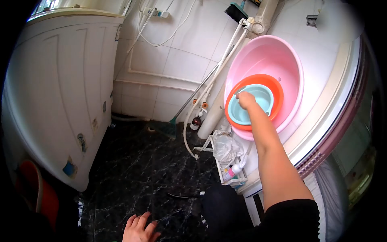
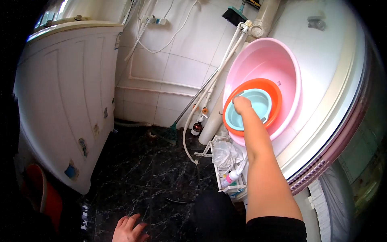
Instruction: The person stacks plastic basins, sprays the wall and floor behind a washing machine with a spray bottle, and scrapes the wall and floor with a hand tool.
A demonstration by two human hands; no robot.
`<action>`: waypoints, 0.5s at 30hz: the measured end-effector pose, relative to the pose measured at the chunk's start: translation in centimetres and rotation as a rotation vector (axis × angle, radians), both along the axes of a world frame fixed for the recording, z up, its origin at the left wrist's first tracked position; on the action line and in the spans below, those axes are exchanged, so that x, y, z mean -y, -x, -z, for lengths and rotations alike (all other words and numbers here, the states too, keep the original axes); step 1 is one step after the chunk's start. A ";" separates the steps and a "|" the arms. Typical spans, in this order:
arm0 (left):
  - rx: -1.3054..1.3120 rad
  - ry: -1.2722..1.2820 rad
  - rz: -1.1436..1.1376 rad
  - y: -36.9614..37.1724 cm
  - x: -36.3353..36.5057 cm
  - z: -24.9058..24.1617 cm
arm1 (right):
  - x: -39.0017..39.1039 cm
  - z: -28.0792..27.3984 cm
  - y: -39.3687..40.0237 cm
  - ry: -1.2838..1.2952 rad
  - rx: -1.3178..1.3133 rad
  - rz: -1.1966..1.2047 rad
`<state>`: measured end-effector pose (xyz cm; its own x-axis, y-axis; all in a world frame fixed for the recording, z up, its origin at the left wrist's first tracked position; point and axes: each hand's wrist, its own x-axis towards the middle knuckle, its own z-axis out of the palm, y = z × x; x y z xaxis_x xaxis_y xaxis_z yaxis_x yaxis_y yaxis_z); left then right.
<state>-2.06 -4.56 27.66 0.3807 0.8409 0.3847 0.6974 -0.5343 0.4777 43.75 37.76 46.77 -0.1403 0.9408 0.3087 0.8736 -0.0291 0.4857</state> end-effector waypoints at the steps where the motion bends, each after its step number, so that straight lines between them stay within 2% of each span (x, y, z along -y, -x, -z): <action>1: -0.007 0.007 -0.004 -0.1 -0.1 0.1 | -0.8 -0.6 -0.1 -0.009 0.041 0.020; 2: -0.009 0.024 -0.012 -0.1 -0.2 0.3 | -1.9 -0.9 -0.3 -0.002 0.034 0.015; 4: -0.013 0.048 -0.029 -0.1 -0.5 0.5 | -4.5 -1.4 -0.8 0.028 0.296 -0.024; 8: -0.034 0.122 -0.057 0.0 -1.7 1.3 | -8.2 -0.6 -1.3 0.068 0.400 -0.062; 10: -0.048 0.164 -0.066 -0.2 -2.3 2.1 | -10.0 0.0 -1.9 0.166 0.640 -0.125; 15: -0.033 0.257 -0.048 -1.0 -4.0 2.8 | -10.9 0.3 -2.0 0.244 0.759 -0.196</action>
<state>-1.02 -0.53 24.88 0.3469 0.9267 0.1444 0.7366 -0.3646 0.5696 45.80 48.62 46.44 -0.3970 0.9060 -0.1467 0.2828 0.2729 0.9195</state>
